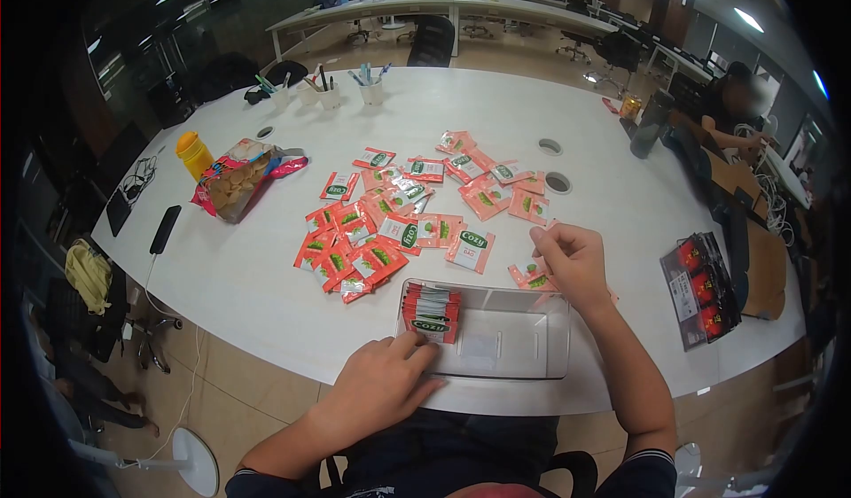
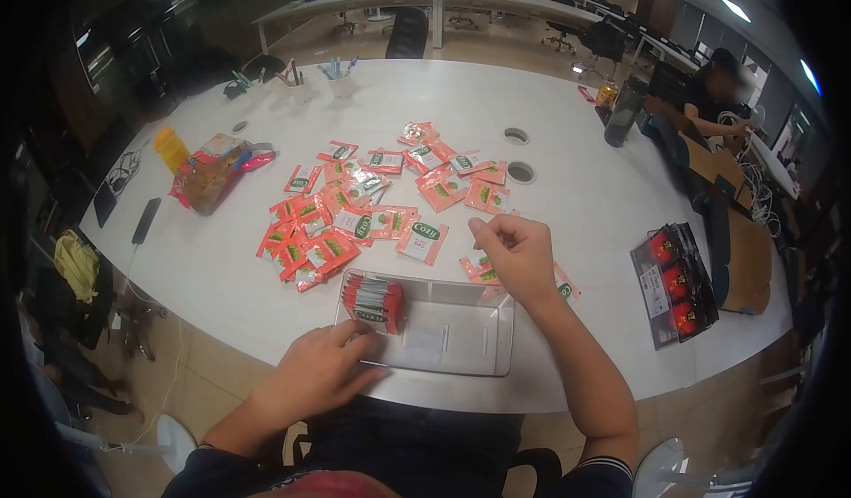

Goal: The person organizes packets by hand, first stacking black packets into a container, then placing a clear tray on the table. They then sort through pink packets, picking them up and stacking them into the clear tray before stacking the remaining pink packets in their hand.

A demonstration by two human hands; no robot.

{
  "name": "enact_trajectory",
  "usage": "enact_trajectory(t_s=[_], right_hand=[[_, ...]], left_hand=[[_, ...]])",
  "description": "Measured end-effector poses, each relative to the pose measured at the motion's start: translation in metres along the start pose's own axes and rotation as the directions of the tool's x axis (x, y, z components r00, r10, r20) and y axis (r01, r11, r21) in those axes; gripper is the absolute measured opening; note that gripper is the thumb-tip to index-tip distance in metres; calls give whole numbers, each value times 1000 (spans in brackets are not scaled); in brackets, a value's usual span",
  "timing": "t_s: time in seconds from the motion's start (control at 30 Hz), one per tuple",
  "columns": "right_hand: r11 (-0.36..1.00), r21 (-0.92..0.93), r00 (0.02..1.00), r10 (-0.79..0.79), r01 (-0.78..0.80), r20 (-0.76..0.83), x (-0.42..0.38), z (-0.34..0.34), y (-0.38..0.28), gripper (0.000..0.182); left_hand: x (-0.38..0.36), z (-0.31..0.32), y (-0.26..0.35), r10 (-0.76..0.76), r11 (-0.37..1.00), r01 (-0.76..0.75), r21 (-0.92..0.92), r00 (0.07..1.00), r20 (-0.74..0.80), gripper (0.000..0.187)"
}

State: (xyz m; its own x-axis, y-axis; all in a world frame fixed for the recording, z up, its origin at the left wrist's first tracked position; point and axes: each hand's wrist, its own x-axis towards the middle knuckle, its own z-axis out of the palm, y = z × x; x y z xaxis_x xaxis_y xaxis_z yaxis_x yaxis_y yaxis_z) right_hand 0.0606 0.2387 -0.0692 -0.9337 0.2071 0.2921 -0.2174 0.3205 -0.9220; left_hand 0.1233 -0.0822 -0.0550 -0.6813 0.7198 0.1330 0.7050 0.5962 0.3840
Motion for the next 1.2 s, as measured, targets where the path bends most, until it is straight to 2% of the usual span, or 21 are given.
enact_trajectory(t_s=[0.1,0.2,0.3,1.2], right_hand=[[1000,-2,1000,-5,5,3,0,0,-2,37],[1000,4,1000,1,-1,5,-1,1,-2,37],[1000,-5,1000,5,-5,4,-1,1,-1,37],[1000,13,1000,3,-3,15,0,2,2,37]], left_hand=[[0,2,-1,-2,1000,2,3,1000,5,39],[0,4,-3,60,998,-59,26,996,-62,36],[-1,1,-1,-7,1000,7,4,1000,13,40],[-1,5,-2,7,1000,-7,16,1000,-15,42]])
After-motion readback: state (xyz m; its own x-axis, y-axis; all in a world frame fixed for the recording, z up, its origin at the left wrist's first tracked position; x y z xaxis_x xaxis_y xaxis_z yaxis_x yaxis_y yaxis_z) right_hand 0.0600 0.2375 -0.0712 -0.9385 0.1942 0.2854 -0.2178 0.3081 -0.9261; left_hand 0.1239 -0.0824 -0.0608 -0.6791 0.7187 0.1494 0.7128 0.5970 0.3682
